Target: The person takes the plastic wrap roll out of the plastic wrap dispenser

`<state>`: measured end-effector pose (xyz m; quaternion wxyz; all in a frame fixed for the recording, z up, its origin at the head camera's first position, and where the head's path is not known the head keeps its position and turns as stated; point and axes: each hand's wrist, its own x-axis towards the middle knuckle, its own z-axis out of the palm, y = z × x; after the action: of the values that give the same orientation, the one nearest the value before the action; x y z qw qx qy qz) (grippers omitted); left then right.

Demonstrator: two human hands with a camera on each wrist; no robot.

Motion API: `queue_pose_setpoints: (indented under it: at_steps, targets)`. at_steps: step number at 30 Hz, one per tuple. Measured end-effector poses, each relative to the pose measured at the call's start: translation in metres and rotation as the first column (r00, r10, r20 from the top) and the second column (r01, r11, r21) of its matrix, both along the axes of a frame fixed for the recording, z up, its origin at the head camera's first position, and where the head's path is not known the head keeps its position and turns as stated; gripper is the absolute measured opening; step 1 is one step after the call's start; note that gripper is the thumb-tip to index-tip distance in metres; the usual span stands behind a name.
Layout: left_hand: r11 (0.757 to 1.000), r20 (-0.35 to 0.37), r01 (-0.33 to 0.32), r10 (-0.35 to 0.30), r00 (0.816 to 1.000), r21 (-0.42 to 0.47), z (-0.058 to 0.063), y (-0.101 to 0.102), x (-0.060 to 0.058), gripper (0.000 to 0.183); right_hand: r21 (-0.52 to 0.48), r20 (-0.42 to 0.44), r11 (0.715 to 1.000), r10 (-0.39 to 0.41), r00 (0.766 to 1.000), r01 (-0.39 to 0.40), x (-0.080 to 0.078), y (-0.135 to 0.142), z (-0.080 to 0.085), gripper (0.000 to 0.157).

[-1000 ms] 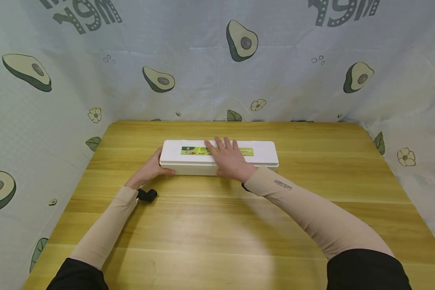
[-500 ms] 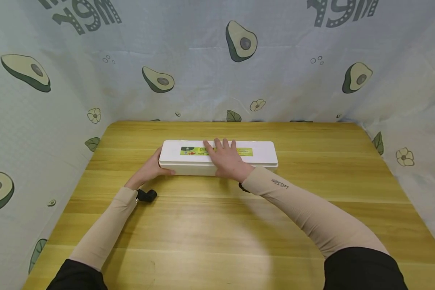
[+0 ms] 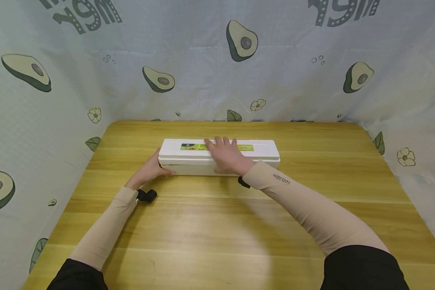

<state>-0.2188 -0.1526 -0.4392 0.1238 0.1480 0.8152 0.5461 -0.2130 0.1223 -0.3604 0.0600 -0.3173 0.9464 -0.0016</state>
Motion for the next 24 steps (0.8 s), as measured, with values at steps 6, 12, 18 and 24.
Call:
queue_pose_setpoints:
  at_steps: [6,12,18,24]
  targets:
    - [0.999,0.002,0.025,-0.025,1.0,0.031,0.011,0.002,0.005,0.098,0.016,0.062,1.0,0.01,0.998,-0.011,-0.004,0.002,0.007,0.088]
    - [0.999,0.022,0.032,-0.033,0.999,0.031,0.027,0.005,0.014,0.095,0.008,0.083,1.0,0.021,0.996,-0.022,-0.006,0.003,0.01,0.087]
    - [1.0,0.003,0.019,-0.019,1.0,-0.005,0.027,0.004,0.013,0.096,-0.031,0.116,0.999,0.026,0.993,-0.022,-0.012,0.005,0.014,0.091]
    - [0.999,0.02,0.034,-0.035,0.999,0.029,0.027,0.004,0.014,0.095,-0.103,0.164,0.994,0.041,0.986,-0.025,-0.017,0.009,0.011,0.096]
